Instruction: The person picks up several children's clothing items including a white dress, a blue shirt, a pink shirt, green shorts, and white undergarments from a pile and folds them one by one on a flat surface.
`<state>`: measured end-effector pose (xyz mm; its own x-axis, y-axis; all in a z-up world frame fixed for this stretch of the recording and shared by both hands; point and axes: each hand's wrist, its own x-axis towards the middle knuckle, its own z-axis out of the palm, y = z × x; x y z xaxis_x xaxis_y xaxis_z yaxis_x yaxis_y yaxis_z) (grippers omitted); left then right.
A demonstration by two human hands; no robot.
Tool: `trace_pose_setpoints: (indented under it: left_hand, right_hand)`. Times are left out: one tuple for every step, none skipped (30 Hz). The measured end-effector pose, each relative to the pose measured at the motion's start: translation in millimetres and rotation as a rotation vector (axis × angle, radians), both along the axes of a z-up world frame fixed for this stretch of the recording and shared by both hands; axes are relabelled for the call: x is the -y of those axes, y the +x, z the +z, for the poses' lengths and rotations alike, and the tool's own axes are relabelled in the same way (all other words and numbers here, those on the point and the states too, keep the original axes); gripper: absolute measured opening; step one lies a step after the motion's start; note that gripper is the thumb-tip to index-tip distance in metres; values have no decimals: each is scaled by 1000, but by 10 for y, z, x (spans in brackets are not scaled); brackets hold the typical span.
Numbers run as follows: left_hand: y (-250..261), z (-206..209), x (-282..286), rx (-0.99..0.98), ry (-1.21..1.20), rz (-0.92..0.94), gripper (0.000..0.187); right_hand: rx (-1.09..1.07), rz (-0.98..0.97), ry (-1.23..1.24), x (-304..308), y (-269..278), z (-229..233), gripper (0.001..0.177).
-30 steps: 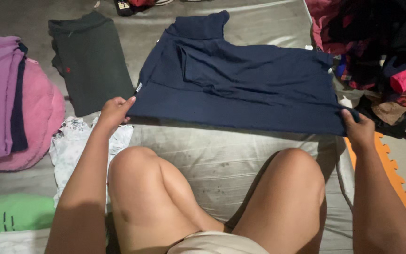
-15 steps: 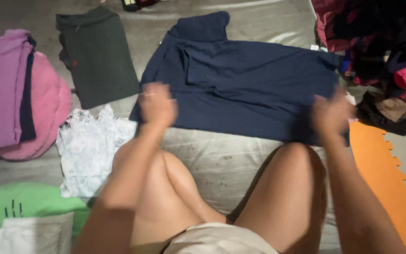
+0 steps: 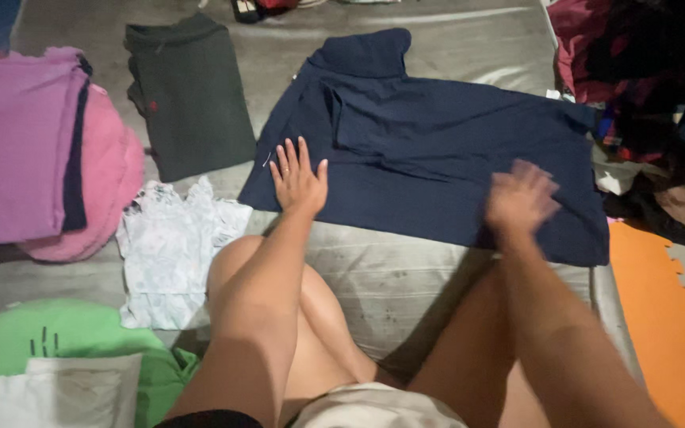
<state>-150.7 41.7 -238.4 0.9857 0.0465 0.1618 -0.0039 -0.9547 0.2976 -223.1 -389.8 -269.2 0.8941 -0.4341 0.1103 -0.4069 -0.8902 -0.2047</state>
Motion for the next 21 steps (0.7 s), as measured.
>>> trace_pose_setpoints:
  left_hand:
    - [100, -13, -141, -3, 3, -27, 80]
    - [222, -7, -323, 3, 7, -28, 80]
    - [315, -11, -467, -53, -16, -123, 83]
    - [371, -29, -543, -108, -38, -218, 86]
    - [392, -57, -584, -107, -39, -218, 86]
    - [397, -82, -622, -120, -35, -204, 83]
    - [377, -108, -662, -138, -26, -193, 80]
    - [359, -136, -661, -142, -23, -195, 80]
    - [354, -169, -597, 0, 47, -187, 74]
    - [347, -199, -525, 141, 118, -177, 69]
    - [340, -219, -465, 144, 120, -169, 69]
    - [323, -245, -384, 130, -136, -286, 62]
    - [289, -277, -355, 113, -391, -402, 68]
    - [276, -301, -371, 113, -387, -394, 68]
    - [292, -315, -376, 171, -397, -455, 62]
    - [312, -327, -382, 229, -407, -515, 56]
    - [333, -335, -386, 233, -403, -512, 56]
    - [352, -347, -385, 228, -405, -518, 52]
    - [364, -379, -368, 218, -412, -524, 49]
    - [393, -418, -359, 217, -411, -522, 49]
    - [424, -469, -346, 143, -548, -417, 39]
  right_hand:
    - [-34, -158, 78, 278, 64, -10, 80]
    - [-67, -316, 157, 439, 159, -21, 85]
    - [-67, -317, 154, 579, 180, 9, 85]
    - [-144, -371, 162, 689, 180, 104, 88]
    - [-219, -423, 171, 708, 213, 240, 91]
    - [-218, -423, 169, 618, 316, 396, 91]
    - [-176, -288, 110, 418, 423, 537, 87]
    - [-132, -154, 50, 159, 469, 677, 84]
    - [23, 36, 57, -248, 528, 759, 73]
    - [154, 242, 117, -677, 594, 852, 61]
    - [165, 429, 218, -1129, 681, 936, 41]
    - [141, 526, 295, -1562, 745, 994, 41]
    - [207, 721, 276, -1939, 794, 1020, 37]
    - [290, 777, 252, -2268, 840, 1009, 41]
    - [375, 831, 224, -2506, 896, 979, 45]
    - [378, 835, 226, -2663, 952, 927, 45]
    - [488, 742, 138, -2795, 1020, 856, 56]
    - [596, 644, 51, -2877, 1104, 786, 67]
    - [594, 646, 52, -2883, 1203, 732, 67]
    - [378, 540, 125, -2862, 1319, 707, 42]
    - [165, 428, 193, -2825, 1383, 702, 24]
